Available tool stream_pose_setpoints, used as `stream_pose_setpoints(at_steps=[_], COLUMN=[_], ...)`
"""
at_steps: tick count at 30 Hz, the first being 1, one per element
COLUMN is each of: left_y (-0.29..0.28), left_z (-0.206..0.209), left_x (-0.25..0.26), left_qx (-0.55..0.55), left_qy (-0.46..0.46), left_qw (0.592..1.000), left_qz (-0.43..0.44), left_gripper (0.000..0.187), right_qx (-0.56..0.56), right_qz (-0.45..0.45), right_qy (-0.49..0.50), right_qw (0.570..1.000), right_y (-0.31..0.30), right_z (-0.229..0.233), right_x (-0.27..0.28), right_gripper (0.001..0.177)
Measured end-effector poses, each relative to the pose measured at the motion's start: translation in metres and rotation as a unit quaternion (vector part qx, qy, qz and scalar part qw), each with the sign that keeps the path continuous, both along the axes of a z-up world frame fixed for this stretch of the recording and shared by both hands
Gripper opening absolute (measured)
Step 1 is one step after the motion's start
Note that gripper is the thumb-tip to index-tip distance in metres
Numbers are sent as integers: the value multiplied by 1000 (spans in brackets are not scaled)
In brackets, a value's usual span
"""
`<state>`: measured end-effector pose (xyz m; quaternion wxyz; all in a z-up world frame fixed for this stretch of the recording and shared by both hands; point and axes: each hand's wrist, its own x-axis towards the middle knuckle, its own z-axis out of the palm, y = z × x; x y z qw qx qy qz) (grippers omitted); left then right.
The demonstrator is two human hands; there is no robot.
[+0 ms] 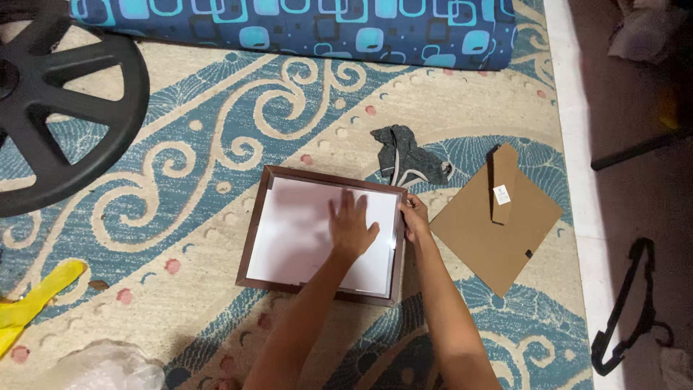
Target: The person assembles a picture frame on the floor by inserting a white backing sheet, placing a certificate and photo inside, and securing the cardboard back with metal clips. They then wipe the glass front with a cloth.
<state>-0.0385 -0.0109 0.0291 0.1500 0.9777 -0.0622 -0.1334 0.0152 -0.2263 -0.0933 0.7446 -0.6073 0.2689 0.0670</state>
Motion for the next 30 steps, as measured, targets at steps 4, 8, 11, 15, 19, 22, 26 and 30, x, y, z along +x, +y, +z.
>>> stream_pose_setpoints(at_steps=[4, 8, 11, 15, 19, 22, 26, 30], left_y=[-9, -23, -24, -24, -28, -27, -28, -34], left_z=[7, -1, -14, -31, -38, -39, -43, -59], left_x=[23, 37, 46, 60, 72, 75, 79, 84], left_qx=[-87, -103, -141, -169, -151, -158, -138, -142], left_qy=[-170, -174, -182, -219, -215, -205, -169, -187], left_qw=[979, 977, 970, 957, 960, 961, 973, 971], left_qz=[-75, -72, -73, -86, -93, -92, -77, -49], left_gripper=[77, 55, 40, 36, 41, 46, 44, 38], right_qx=[25, 8, 6, -1, 7, -16, -26, -22], right_qz=[12, 15, 2, -10, -31, -37, -5, 30], right_qy=[-28, -52, -52, -31, -45, -45, -57, -89], right_qw=[999, 998, 999, 999, 998, 998, 998, 995], right_y=[-5, -3, -2, 2, 6, 8, 10, 14], right_z=[-6, -11, -10, -9, -9, -8, 1, 9], right_x=[-2, -3, -2, -5, -3, -3, -7, -12], right_gripper=[28, 29, 28, 24, 23, 22, 28, 51])
